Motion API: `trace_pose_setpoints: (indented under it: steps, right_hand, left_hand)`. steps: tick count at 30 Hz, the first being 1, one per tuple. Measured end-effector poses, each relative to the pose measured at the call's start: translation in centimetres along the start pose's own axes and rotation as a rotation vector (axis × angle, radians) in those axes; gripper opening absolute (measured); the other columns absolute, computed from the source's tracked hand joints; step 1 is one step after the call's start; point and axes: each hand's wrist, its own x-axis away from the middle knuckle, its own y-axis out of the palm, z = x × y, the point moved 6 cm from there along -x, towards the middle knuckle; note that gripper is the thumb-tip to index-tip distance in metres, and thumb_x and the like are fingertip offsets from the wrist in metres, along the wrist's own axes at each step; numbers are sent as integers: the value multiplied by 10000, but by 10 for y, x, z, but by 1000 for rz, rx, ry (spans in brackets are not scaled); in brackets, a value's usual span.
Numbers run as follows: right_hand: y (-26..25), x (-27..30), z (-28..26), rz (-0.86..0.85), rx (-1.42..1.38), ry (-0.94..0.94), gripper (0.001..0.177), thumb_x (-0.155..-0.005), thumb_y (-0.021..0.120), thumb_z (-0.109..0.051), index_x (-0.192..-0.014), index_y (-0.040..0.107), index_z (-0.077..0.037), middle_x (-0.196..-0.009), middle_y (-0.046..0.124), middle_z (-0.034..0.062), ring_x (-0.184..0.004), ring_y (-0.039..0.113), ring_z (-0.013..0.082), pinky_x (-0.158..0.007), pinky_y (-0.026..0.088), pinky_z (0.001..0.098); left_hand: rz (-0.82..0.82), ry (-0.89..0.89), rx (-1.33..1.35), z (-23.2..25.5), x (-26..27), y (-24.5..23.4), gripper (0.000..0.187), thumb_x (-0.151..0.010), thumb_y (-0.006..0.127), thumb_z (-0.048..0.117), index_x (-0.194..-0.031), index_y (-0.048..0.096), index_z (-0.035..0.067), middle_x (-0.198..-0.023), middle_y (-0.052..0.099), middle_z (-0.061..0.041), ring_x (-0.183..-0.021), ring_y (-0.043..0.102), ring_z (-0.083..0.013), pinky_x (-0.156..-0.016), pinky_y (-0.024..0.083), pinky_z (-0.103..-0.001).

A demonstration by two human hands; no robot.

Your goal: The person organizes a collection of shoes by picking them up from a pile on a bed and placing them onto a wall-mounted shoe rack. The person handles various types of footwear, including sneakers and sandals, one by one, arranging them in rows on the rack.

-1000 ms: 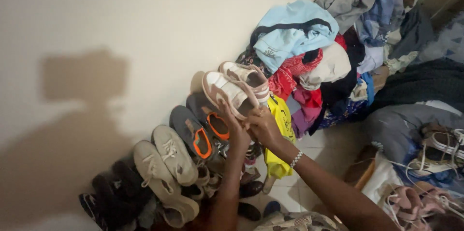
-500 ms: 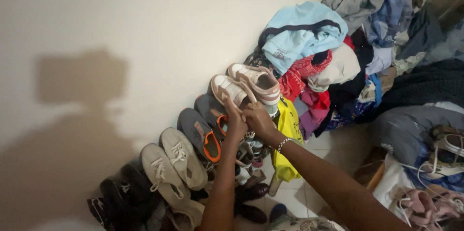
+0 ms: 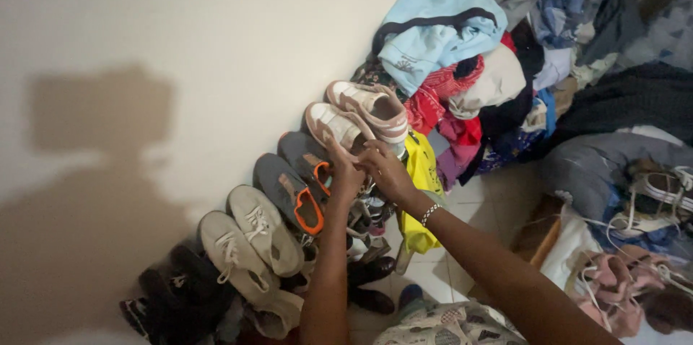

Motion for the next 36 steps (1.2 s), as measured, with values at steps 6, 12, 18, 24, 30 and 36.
trace_pose_setpoints:
  steps: [6,12,18,24,30,36]
  right_hand:
    - [-27,12,26,218,403,87,504,-812,648,-60,-1309,573,-32,-1419,505,244,-1269,520,481,-1098,424,515]
    - [-39,-18,83,214,581,111,773,-865,683,-83,-1532,312,40,-1570,291,380,-1379,404,577,-1114,403,570]
    - [-40,-38,138,-89,164,506,933,-855,723,-198,-1580,160,-33,-1278,595,338,-1196,608,464,-984,486,494]
    - [-31,-37,147,-80,232,561,848,-879,704,-290,-1564,246,-92,-1154,713,244,-1077,683,422,-908,510,504]
    - [-34,-31,148,-111,202,533,866,-884,672,-266,-1579,196,-67,-1108,687,278,-1024,675,444,-862,517,514]
    - [-26,-1,156,-60,205,346,849,-889,640,-128,-1606,202,-9,-1261,612,333,-1171,610,461,-978,485,491]
  left_hand:
    - [76,5,-198,0,15,5,1198,-764,846,230,-1570,27,-107,-1664,81,-349,-1556,143,-448,-1240,219,-448]
    - [192,-55,-195,-8,17,29,1203,-837,827,239,-1559,-46,-166,-1654,42,-385,-1567,112,-476,-1271,137,-463]
    - [218,-150,-300,1,9,41,1296,-806,864,318,-1524,-102,-164,-1601,-19,-429,-1523,23,-551,-1250,99,-556]
    - [202,-178,-265,2,4,46,1250,-815,840,317,-1551,-73,-117,-1620,-41,-402,-1529,23,-549,-1227,173,-558]
    - [206,-119,-251,8,9,40,1225,-812,840,306,-1576,-35,-82,-1649,-1,-359,-1541,99,-528,-1218,238,-538]
    - [260,37,-209,-12,3,49,1264,-795,849,253,-1575,-71,-123,-1629,-47,-414,-1540,28,-570,-1255,126,-564]
